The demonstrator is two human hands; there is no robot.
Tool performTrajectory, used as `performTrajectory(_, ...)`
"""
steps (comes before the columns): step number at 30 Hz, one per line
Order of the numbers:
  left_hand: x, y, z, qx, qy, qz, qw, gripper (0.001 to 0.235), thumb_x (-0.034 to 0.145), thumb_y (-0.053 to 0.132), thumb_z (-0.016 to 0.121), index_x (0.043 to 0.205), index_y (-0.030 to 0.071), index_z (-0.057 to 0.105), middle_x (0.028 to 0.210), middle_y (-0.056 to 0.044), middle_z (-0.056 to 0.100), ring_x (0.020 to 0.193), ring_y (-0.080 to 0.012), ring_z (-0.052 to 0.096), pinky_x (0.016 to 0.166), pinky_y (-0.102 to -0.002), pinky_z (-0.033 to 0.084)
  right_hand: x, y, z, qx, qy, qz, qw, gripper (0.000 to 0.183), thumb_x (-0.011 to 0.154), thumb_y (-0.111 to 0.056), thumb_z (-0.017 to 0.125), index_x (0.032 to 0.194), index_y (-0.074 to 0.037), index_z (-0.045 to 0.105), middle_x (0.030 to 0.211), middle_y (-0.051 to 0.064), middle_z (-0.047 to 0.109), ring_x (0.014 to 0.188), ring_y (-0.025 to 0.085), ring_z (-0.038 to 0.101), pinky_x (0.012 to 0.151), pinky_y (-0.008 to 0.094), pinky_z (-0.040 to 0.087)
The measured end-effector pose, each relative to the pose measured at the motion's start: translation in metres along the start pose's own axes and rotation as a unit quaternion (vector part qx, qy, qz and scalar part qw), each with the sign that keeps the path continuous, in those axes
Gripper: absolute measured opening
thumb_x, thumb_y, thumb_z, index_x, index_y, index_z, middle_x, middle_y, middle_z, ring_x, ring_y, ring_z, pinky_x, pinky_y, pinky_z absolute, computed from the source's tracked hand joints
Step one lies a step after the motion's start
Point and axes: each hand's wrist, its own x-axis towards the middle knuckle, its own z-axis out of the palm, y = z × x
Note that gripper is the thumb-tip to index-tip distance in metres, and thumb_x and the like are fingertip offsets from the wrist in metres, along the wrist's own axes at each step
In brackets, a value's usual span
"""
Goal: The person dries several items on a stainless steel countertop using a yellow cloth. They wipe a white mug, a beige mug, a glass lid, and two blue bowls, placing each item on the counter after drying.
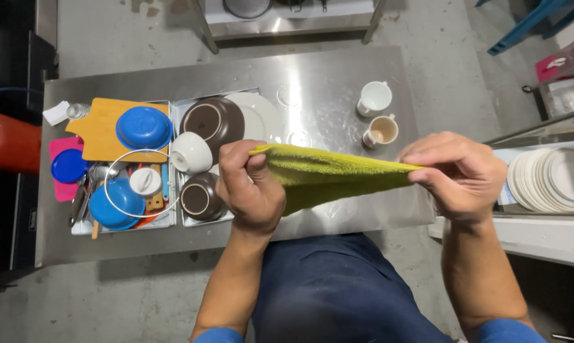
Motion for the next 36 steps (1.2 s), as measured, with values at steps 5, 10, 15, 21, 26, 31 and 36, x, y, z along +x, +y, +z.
performTrajectory(5,-0.006,-0.012,0.009,-0.021,0.028,0.004,0.999,0.01,0.113,0.011,0.051,0.118,0.002,0.049,0.1,-0.015,0.066,0.085,-0.0219,0.066,0.071,-0.03,0.056,0.022,-0.034,-0.008,-0.208,0.01,-0.126,0.97,0.022,0.095,0.003,0.077,0.115,0.003,0.067,0.1,0.019,0.073,0.092,0.027,0.074,0.08,0.037,0.061)
performTrajectory(10,0.004,-0.005,0.017,-0.116,0.015,-0.035,0.992,0.013,0.117,0.014,0.049,0.123,0.002,0.047,0.107,-0.012,0.064,0.086,-0.0149,0.062,0.078,-0.026,0.054,0.023,-0.009,-0.011,-0.004,0.137,-0.098,0.986,0.046,0.094,-0.009,0.082,0.129,-0.002,0.053,0.094,0.015,0.073,0.084,0.025,0.075,0.085,0.046,0.067)
performTrajectory(15,0.027,0.003,0.036,-0.26,-0.017,-0.155,0.953,0.02,0.122,0.019,0.045,0.121,0.0,0.05,0.105,-0.004,0.059,0.09,-0.0061,0.054,0.084,-0.02,0.048,0.024,0.053,0.022,0.366,-0.047,0.014,0.929,0.102,0.078,-0.07,0.075,0.15,-0.001,0.057,0.144,0.012,0.064,0.131,0.019,0.062,0.117,0.035,0.049)
performTrajectory(21,0.006,-0.067,0.046,-0.291,-0.091,-0.363,0.881,0.024,0.115,0.022,0.05,0.117,0.0,0.058,0.09,-0.004,0.055,0.078,-0.0072,0.047,0.069,-0.024,0.041,-0.173,0.264,0.052,0.339,-0.131,0.411,0.836,0.052,0.107,-0.023,0.066,0.14,0.018,0.062,0.099,0.024,0.046,0.09,0.032,0.038,0.082,0.047,0.03)
performTrajectory(26,0.025,-0.072,0.035,-0.535,-0.099,-0.519,0.659,0.028,0.11,0.025,0.049,0.119,-0.001,0.058,0.103,-0.009,0.067,0.087,-0.0128,0.065,0.079,-0.028,0.055,-0.084,0.126,0.059,0.537,-0.015,0.302,0.787,0.054,0.109,-0.03,0.046,0.149,0.007,0.045,0.15,0.025,0.053,0.139,0.038,0.052,0.118,0.052,0.04)
performTrajectory(31,0.0,-0.078,0.051,-0.497,-0.143,-0.732,0.444,0.079,0.1,0.055,0.02,0.131,-0.009,0.054,0.12,-0.018,0.066,0.087,-0.0183,0.073,0.077,-0.025,0.058,-0.029,0.074,0.057,0.545,0.089,0.337,0.763,0.064,0.107,-0.04,0.034,0.158,-0.002,0.033,0.158,0.02,0.044,0.144,0.038,0.045,0.118,0.052,0.036)
performTrajectory(36,-0.118,-0.126,0.054,-0.489,-0.352,-0.578,0.55,0.039,0.111,0.025,0.062,0.127,-0.011,0.064,0.108,-0.016,0.071,0.071,-0.0077,0.066,0.053,-0.018,0.047,-0.086,0.151,0.045,0.497,0.062,0.41,0.762,0.06,0.105,-0.041,0.049,0.146,0.004,0.048,0.142,0.022,0.058,0.128,0.033,0.06,0.108,0.046,0.048)
